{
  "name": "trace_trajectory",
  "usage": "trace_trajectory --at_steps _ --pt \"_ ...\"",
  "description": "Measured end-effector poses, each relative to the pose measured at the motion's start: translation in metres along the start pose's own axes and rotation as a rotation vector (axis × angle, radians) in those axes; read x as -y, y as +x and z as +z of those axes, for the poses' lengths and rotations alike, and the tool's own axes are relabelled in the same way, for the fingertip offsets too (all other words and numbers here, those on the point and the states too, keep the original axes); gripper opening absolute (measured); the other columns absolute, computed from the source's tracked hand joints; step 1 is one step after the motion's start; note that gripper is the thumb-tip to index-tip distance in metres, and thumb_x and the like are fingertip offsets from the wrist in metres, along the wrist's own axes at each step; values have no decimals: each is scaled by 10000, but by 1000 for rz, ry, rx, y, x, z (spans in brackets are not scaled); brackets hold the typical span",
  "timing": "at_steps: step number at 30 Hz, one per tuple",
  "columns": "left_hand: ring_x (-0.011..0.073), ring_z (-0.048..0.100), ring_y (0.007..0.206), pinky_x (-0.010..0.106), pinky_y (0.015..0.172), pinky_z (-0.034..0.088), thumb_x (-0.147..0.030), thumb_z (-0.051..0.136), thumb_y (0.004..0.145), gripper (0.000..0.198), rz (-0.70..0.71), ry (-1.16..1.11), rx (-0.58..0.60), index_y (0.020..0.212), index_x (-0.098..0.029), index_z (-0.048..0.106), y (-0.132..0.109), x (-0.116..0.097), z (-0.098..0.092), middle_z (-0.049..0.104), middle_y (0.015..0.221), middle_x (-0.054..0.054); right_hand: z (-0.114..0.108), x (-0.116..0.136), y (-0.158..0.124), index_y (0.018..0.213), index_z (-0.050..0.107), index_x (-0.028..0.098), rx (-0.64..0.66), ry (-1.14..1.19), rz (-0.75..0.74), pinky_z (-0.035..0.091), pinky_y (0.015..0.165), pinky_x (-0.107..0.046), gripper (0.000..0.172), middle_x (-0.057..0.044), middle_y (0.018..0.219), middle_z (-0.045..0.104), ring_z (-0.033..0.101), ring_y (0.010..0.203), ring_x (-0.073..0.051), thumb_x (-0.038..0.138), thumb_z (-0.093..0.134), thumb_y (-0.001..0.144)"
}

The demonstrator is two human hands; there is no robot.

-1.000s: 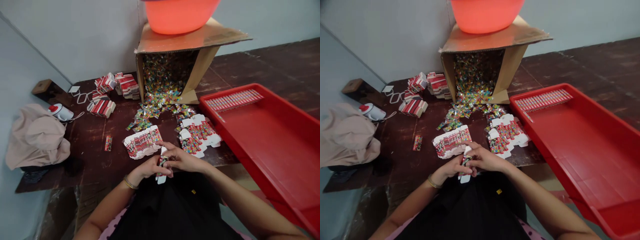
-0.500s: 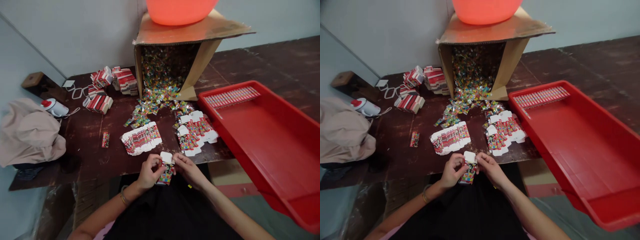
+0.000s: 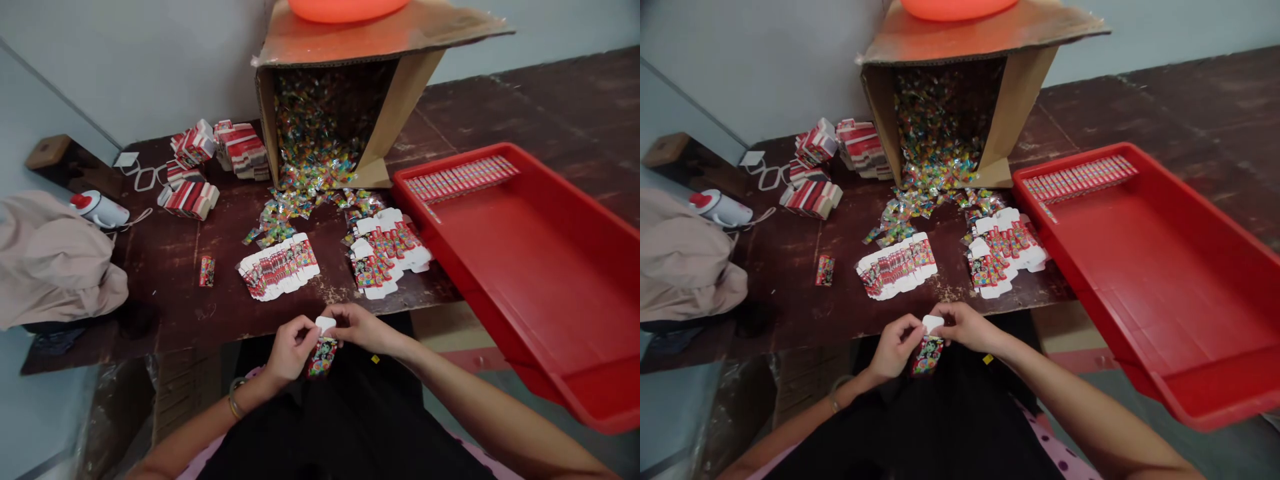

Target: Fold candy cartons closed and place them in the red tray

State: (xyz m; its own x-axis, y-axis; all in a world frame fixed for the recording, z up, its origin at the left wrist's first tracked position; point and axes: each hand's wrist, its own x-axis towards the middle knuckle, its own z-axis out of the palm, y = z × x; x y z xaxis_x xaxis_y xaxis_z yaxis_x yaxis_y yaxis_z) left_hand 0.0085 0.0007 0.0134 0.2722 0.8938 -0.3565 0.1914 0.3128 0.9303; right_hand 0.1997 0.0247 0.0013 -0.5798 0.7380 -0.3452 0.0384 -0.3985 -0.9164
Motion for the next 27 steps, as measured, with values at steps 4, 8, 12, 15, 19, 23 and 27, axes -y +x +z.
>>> trace_trajectory --at_steps 4,8,12,15,19,23,27 --pt "99 513 634 200 620 386 -216 623 711 432 -182 -394 73 1125 -212 500 4 -4 -1 567 710 -42 16 12 -3 815 709 165 -149 -236 -213 467 692 -261 309 -37 822 655 594 754 -157 407 541 909" --pt "140 575 740 236 683 427 -203 608 696 499 -315 -486 219 1191 -185 545 10 2 -4 652 864 31 23 17 -3 747 723 171 -151 -270 -214 470 686 -267 369 -40 801 678 619 750 -170 418 514 926" --pt "198 602 915 280 795 445 -256 642 725 552 -311 -529 393 1262 -186 539 10 4 -15 645 1077 83 22 18 0 874 740 199 -151 -370 -219 476 750 -291 250 -43 885 708 638 826 -187 384 575 902" --pt "214 560 1060 292 911 404 -193 723 683 683 -217 -470 509 1323 -206 486 8 3 -25 589 1223 85 20 18 -4 1020 719 215 -68 -529 -357 447 852 -337 253 -66 1002 693 601 927 -198 336 508 949" --pt "194 577 1026 280 892 406 -221 717 729 625 -221 -433 590 1313 -196 493 12 6 -29 612 1178 93 16 13 -13 1138 676 230 -85 -600 -410 429 907 -371 289 -92 1136 625 547 1035 -217 325 461 970" --pt "150 585 883 252 841 412 -277 719 735 456 -221 -385 603 1157 -140 615 19 10 -28 656 1017 81 12 4 -16 1125 683 236 -187 -536 -327 470 844 -328 286 -86 1038 633 578 963 -195 319 457 971" --pt "118 548 776 229 771 400 -327 691 762 394 -212 -356 624 1096 -126 639 19 11 -28 646 909 49 14 2 -16 1109 691 238 -182 -549 -338 477 807 -321 255 -81 990 655 594 904 -194 322 520 941"
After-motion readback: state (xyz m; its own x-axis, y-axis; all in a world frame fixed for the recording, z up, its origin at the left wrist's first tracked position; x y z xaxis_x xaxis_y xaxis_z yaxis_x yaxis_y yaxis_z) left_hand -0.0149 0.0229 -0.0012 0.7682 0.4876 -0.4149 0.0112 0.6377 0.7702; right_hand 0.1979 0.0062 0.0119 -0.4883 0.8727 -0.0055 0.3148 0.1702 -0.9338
